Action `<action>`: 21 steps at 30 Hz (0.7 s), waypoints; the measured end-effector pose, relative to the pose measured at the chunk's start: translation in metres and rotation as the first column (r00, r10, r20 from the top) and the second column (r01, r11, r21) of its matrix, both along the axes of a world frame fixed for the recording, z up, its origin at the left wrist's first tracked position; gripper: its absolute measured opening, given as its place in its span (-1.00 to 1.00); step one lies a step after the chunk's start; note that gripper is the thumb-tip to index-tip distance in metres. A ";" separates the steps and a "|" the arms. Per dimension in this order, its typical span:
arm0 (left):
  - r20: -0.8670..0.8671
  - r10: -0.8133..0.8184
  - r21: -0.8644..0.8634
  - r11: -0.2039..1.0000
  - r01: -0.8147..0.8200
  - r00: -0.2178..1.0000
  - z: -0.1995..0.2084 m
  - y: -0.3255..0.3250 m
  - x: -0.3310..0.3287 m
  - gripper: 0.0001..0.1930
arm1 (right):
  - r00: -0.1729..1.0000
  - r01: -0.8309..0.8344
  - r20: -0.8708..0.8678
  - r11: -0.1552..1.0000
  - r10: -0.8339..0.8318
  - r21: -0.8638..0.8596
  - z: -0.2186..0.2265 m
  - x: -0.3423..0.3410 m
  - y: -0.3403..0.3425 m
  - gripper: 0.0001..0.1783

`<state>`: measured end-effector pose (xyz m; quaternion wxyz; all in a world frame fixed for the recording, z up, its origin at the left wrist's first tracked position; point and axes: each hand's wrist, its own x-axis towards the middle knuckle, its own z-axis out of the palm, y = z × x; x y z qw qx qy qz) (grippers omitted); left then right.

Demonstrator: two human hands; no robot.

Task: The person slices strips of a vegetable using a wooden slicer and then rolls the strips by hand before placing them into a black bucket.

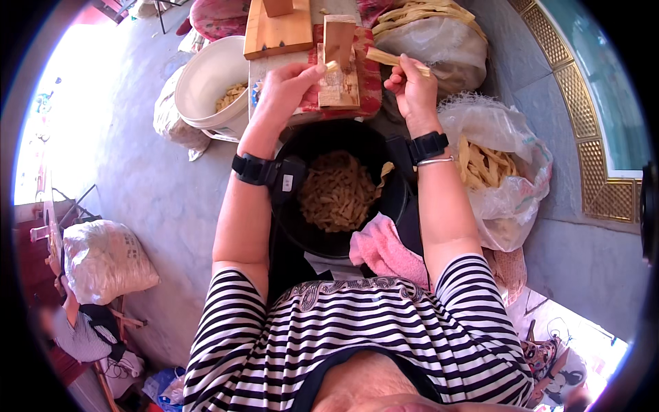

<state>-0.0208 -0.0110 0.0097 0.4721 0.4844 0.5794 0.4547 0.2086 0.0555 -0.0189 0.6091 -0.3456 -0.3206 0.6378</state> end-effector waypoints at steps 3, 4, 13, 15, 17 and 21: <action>0.656 -0.036 -0.176 0.964 0.199 0.754 0.007 -0.010 0.010 -0.51 | 0.947 -0.184 -0.241 0.973 0.212 0.137 0.018 0.000 -0.016 -0.76; 0.712 -0.042 -0.168 0.959 0.228 0.701 0.006 -0.016 0.010 -0.48 | 0.936 -0.200 -0.267 0.971 0.228 0.128 0.018 0.001 -0.018 -0.77; 0.183 -0.226 -0.210 0.942 0.263 0.957 0.015 -0.063 0.015 -0.39 | 0.873 -0.439 -0.122 0.870 0.472 0.224 0.033 0.010 -0.057 -0.79; 0.212 -0.184 -0.177 0.959 0.223 0.960 0.019 -0.070 0.019 -0.45 | 0.872 -0.484 0.024 0.857 0.488 0.176 0.035 -0.003 -0.073 -0.82; 0.280 -0.194 -0.093 0.969 0.227 0.940 0.027 -0.079 0.022 -0.62 | 0.848 -0.514 0.230 0.847 0.477 0.137 0.034 -0.016 -0.089 -0.83; -0.208 -0.290 -0.054 0.957 0.285 0.934 0.027 -0.086 0.005 -0.76 | 0.765 -0.582 0.403 0.808 0.502 0.097 0.030 -0.030 -0.109 -0.80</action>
